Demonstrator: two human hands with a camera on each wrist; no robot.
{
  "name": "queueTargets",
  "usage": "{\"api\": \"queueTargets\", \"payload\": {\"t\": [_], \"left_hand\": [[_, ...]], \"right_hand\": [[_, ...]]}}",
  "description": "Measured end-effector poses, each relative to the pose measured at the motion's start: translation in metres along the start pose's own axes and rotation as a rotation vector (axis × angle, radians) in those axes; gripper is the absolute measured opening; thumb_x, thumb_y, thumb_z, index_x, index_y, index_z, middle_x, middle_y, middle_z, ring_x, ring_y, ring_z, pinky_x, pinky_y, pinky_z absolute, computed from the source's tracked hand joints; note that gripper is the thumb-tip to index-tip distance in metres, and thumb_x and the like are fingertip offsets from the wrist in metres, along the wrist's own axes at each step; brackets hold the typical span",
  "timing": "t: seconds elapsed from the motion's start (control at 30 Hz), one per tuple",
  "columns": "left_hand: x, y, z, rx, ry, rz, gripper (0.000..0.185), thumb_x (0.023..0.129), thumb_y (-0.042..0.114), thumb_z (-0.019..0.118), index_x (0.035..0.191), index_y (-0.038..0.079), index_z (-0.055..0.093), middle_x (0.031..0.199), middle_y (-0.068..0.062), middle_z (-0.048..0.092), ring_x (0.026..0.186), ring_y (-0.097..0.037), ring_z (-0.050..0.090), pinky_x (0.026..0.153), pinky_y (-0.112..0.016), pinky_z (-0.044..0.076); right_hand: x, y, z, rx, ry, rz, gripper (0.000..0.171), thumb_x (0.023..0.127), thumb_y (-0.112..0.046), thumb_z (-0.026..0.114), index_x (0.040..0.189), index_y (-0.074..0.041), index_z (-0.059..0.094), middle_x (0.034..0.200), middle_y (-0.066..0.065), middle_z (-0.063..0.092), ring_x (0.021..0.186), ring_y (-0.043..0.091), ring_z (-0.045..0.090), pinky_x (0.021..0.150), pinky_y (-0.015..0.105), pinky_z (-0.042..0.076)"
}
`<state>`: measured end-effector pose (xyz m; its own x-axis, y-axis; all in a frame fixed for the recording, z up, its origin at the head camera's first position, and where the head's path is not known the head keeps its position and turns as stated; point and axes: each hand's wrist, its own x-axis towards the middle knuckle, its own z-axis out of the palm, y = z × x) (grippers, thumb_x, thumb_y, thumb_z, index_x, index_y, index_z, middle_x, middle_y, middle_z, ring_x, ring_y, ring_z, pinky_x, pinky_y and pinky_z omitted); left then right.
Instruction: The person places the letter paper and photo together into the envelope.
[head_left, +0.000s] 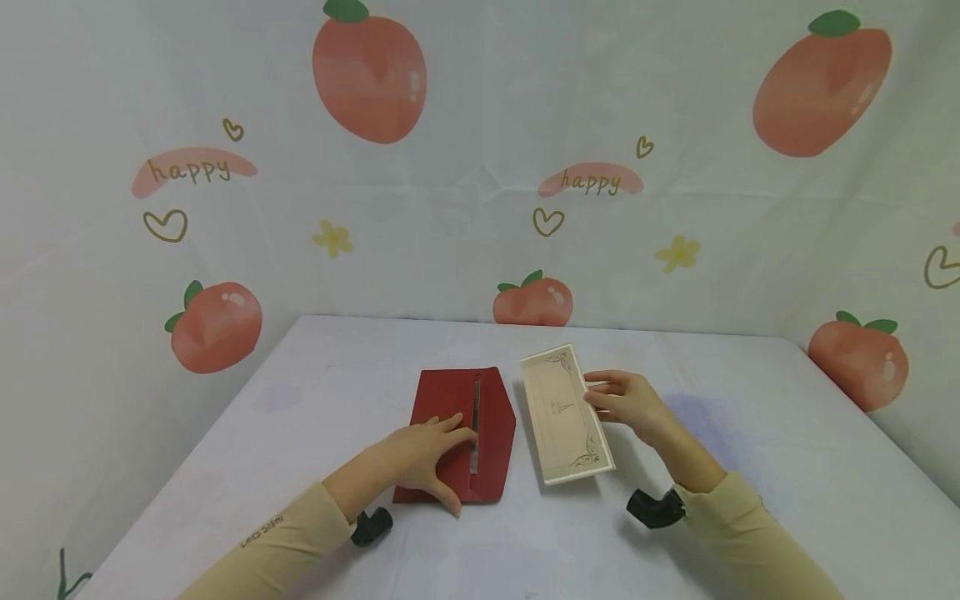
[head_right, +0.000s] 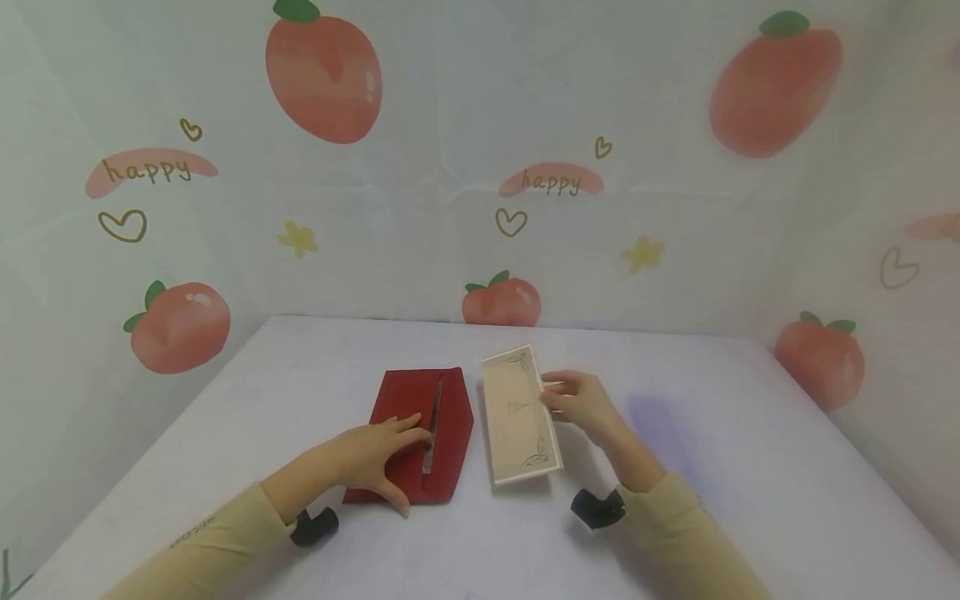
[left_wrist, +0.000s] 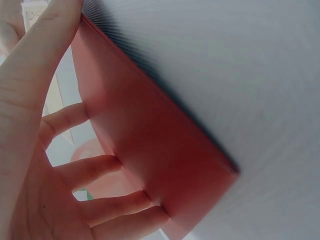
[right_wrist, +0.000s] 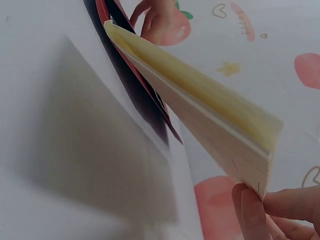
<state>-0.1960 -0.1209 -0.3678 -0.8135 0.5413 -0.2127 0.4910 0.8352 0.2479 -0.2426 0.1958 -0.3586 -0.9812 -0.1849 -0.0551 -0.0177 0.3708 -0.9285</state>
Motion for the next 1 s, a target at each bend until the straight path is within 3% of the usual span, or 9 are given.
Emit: {"api": "queueTargets", "payload": {"t": [0.37,0.77,1.0], "left_hand": [[0.001,-0.002,0.002,0.012,0.0,-0.004,0.089,0.06,0.062,0.077,0.134,0.026,0.043,0.151,-0.012,0.034,0.131,-0.048,0.038,0.097,-0.059,0.043],[0.001,-0.002,0.002,0.007,0.0,-0.002,0.088,0.06,0.062,0.077,0.134,0.027,0.044,0.15,-0.013,0.034,0.131,-0.047,0.038,0.098,-0.058,0.042],[0.002,-0.002,0.002,0.008,-0.005,-0.003,0.087,0.06,0.061,0.077,0.133,0.027,0.043,0.151,-0.014,0.033,0.131,-0.048,0.038,0.098,-0.058,0.042]], "right_hand": [[0.004,0.0,0.008,0.023,-0.028,0.008,0.046,0.09,-0.01,0.06,0.13,0.008,0.045,0.102,0.011,0.067,0.082,0.007,0.065,0.079,0.032,0.057],[0.006,-0.003,0.022,-0.001,-0.01,0.047,0.043,0.09,-0.009,0.06,0.129,0.005,0.048,0.111,0.024,0.063,0.084,0.012,0.066,0.08,0.035,0.057],[0.009,-0.002,0.027,0.009,-0.029,0.031,0.043,0.09,-0.008,0.059,0.129,0.006,0.048,0.111,0.024,0.062,0.083,0.012,0.066,0.078,0.034,0.057]]}}
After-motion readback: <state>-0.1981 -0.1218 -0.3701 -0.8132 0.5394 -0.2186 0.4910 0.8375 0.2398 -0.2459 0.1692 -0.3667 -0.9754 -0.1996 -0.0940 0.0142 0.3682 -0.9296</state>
